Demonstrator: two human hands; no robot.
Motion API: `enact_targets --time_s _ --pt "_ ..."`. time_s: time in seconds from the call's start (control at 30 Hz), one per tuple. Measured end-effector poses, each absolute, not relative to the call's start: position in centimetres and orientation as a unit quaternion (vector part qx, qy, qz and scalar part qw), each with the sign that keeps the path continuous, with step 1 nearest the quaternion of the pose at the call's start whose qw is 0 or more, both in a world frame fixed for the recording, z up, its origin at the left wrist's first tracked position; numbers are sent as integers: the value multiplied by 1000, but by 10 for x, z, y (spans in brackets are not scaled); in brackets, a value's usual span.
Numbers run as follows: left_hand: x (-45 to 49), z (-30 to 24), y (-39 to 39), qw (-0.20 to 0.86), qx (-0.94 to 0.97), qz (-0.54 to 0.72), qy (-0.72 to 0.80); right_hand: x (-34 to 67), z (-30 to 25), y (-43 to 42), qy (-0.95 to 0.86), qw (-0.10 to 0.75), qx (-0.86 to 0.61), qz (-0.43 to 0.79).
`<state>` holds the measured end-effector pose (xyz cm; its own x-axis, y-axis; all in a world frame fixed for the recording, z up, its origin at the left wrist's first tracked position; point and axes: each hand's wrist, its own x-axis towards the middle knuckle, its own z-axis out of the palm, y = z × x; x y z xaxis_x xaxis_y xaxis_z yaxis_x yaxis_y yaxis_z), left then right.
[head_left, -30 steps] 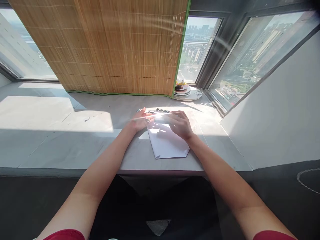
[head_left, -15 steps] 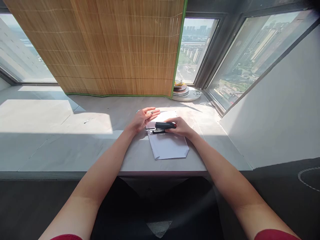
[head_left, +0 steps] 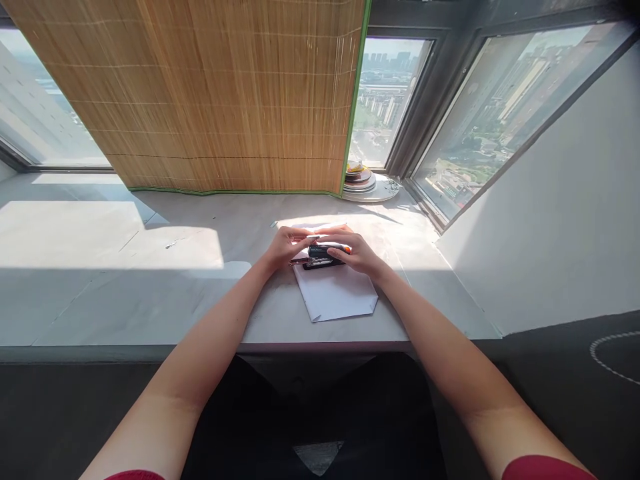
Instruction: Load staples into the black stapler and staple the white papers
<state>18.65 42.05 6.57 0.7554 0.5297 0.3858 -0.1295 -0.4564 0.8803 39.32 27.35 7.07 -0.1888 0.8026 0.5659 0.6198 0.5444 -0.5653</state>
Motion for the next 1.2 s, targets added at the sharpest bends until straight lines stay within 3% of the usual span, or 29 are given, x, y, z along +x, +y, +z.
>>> enact_targets --time_s 0.4,0.5,0.6,0.77,1.0,1.2 --pt "186 75 415 479 809 317 124 385 76 273 -737 461 -482 114" --pt "184 72 424 467 796 348 161 400 69 280 -648 520 -547 102" --pt "178 61 448 370 762 446 290 438 51 288 -480 578 -658 43" --pt "165 38 484 241 778 418 402 497 15 293 -349 535 -769 16" --pt "161 31 489 192 819 331 428 503 1 299 -407 488 -772 -7" --pt "158 36 488 202 814 335 430 495 9 298 -399 466 -789 -19"
